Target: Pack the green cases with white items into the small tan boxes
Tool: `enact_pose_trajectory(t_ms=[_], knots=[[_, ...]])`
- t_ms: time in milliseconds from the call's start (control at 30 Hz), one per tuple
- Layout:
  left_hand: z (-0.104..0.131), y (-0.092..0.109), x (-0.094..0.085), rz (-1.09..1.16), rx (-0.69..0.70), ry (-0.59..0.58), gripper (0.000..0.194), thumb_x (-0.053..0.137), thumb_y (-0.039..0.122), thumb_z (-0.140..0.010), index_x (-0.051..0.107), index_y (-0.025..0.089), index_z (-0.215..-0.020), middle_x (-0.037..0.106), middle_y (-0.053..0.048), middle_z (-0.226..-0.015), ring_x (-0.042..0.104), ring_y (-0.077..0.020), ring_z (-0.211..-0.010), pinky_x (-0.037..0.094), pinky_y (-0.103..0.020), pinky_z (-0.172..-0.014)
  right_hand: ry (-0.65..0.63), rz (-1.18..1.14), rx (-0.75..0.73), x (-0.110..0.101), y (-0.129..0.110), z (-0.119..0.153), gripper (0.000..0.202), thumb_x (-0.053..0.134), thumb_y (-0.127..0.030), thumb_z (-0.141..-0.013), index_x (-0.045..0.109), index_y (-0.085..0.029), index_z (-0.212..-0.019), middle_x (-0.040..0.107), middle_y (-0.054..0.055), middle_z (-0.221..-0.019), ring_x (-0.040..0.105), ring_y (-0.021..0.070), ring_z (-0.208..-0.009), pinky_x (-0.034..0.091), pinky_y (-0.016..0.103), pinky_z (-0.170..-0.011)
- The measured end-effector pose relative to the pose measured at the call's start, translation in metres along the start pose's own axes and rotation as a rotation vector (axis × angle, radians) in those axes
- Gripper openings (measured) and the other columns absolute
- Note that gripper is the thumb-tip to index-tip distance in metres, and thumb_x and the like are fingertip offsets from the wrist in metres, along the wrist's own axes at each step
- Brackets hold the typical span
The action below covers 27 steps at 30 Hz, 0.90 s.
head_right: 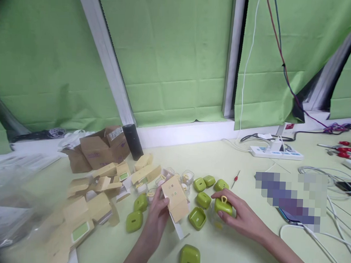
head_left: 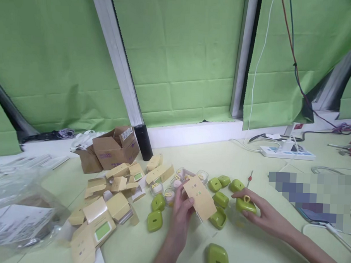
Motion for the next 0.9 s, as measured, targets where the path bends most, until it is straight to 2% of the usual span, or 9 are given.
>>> enact_pose_trajectory(t_ms=[67, 267, 400, 567, 733, 900], knots=[[0.001, 0.001, -0.001, 0.018, 0.004, 0.007, 0.060, 0.063, 0.030, -0.070, 0.042, 0.027, -0.126, 0.061, -0.006, -0.116, 0.054, -0.0263, -0.107, 0.041, -0.035, -0.087, -0.013, 0.023, -0.003, 0.001, -0.001, 0.001, 0.032, 0.048, -0.032, -0.083, 0.051, -0.025, -0.114, 0.055, 0.008, -0.118, 0.050, 0.0282, -0.111, 0.042, 0.044, -0.093], [0.003, 0.003, 0.005, 0.063, -0.023, -0.045, 0.054, 0.062, 0.029, -0.071, 0.044, 0.026, -0.122, 0.062, -0.006, -0.113, 0.055, -0.0254, -0.107, 0.039, -0.037, -0.090, 0.001, 0.190, -0.161, 0.006, -0.012, 0.004, 0.038, 0.052, -0.018, -0.074, 0.055, -0.027, -0.111, 0.061, 0.008, -0.105, 0.054, 0.0271, -0.101, 0.046, 0.041, -0.085], [0.004, 0.006, 0.005, 0.072, -0.006, -0.027, 0.048, 0.060, 0.027, -0.072, 0.046, 0.025, -0.118, 0.062, -0.006, -0.113, 0.055, -0.0257, -0.106, 0.040, -0.038, -0.090, 0.058, 0.233, -0.107, 0.003, -0.011, 0.007, 0.036, 0.052, -0.024, -0.079, 0.054, -0.027, -0.114, 0.061, 0.008, -0.107, 0.058, 0.0255, -0.098, 0.047, 0.039, -0.083], [0.003, 0.007, 0.006, 0.046, -0.003, -0.086, 0.050, 0.060, 0.028, -0.074, 0.043, 0.025, -0.122, 0.060, -0.007, -0.115, 0.054, -0.0256, -0.107, 0.041, -0.037, -0.088, 0.122, 0.267, -0.109, -0.002, -0.010, 0.009, 0.036, 0.052, -0.029, -0.081, 0.054, -0.027, -0.116, 0.061, 0.007, -0.107, 0.057, 0.0249, -0.099, 0.048, 0.038, -0.083], [0.003, 0.006, 0.004, 0.050, -0.007, -0.086, 0.052, 0.058, 0.028, -0.076, 0.040, 0.027, -0.125, 0.061, -0.006, -0.115, 0.054, -0.0247, -0.107, 0.040, -0.036, -0.088, 0.038, 0.277, -0.158, 0.010, -0.008, 0.009, 0.041, 0.053, -0.026, -0.079, 0.052, -0.029, -0.120, 0.062, 0.006, -0.108, 0.057, 0.0252, -0.100, 0.049, 0.038, -0.083], [0.003, 0.005, 0.006, 0.106, -0.023, -0.098, 0.058, 0.058, 0.026, -0.075, 0.037, 0.027, -0.129, 0.061, -0.005, -0.115, 0.053, -0.0245, -0.108, 0.039, -0.037, -0.091, -0.069, 0.257, -0.062, 0.017, -0.013, 0.014, 0.041, 0.047, -0.033, -0.086, 0.046, -0.032, -0.128, 0.050, 0.008, -0.125, 0.058, 0.0252, -0.102, 0.049, 0.036, -0.084]])
Point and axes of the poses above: each hand's wrist, its own z-axis away from the middle knuckle, its own x-axis out of the palm, y = z × x, the point moved 7 cm from there along -z, towards the middle knuckle
